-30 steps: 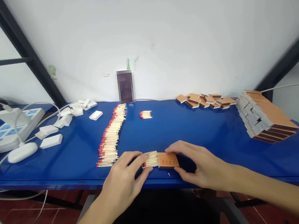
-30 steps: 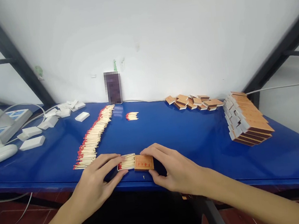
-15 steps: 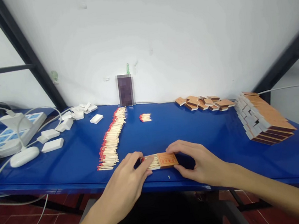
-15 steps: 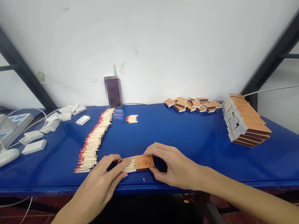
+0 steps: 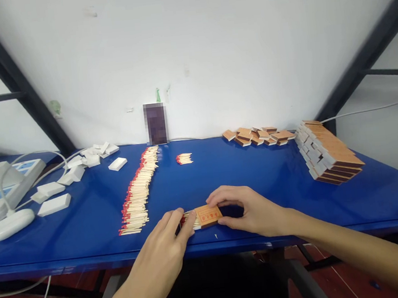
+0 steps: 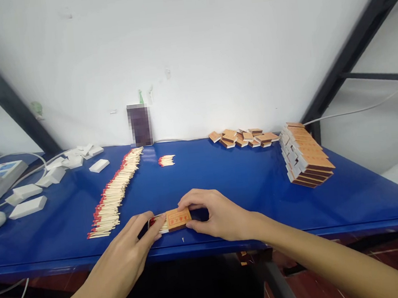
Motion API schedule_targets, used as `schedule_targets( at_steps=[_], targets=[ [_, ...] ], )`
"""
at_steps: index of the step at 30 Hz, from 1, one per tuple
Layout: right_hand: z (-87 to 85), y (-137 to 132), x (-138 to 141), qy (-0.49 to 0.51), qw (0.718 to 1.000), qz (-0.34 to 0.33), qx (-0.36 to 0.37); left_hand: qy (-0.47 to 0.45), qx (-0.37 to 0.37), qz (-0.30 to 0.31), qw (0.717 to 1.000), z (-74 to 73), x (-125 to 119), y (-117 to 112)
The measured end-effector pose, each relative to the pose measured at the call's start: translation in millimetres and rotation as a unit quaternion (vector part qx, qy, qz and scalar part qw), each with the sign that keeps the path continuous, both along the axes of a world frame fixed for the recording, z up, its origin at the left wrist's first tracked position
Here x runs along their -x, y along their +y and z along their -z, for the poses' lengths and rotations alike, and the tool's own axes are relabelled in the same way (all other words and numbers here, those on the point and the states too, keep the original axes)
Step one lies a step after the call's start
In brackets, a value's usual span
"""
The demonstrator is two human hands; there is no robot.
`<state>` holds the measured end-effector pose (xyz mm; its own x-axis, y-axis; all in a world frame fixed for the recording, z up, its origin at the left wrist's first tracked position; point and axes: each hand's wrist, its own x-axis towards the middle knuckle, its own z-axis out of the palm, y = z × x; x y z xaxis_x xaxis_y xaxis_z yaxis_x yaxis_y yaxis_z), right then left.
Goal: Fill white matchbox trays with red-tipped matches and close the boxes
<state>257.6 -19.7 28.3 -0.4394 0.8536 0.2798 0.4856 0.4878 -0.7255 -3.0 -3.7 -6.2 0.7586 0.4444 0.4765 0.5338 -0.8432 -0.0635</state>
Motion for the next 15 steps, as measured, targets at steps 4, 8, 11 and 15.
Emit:
schedule_targets(
  at_steps=[4, 8, 11, 15],
  targets=[
    [-1.2, 1.7, 0.6, -0.043, 0.998, -0.022, -0.046, -0.012, 0.030, -0.007, 0.999, 3.1, 0.3, 1.1],
    [-0.2, 2.0, -1.5, -0.065, 0.995, -0.029, -0.068, -0.052, 0.039, 0.001, 0.998, -0.5, -1.8, -1.0],
    [0.2, 1.0, -1.6, -0.065, 0.995, -0.025, -0.074, -0.099, 0.057, -0.007, 0.993, -0.8, -2.6, -1.4],
    [0.4, -0.9, 3.9, -0.050, 0.997, -0.008, -0.058, -0.167, 0.095, 0.005, 0.981, 3.3, -2.3, 0.8]
  ],
)
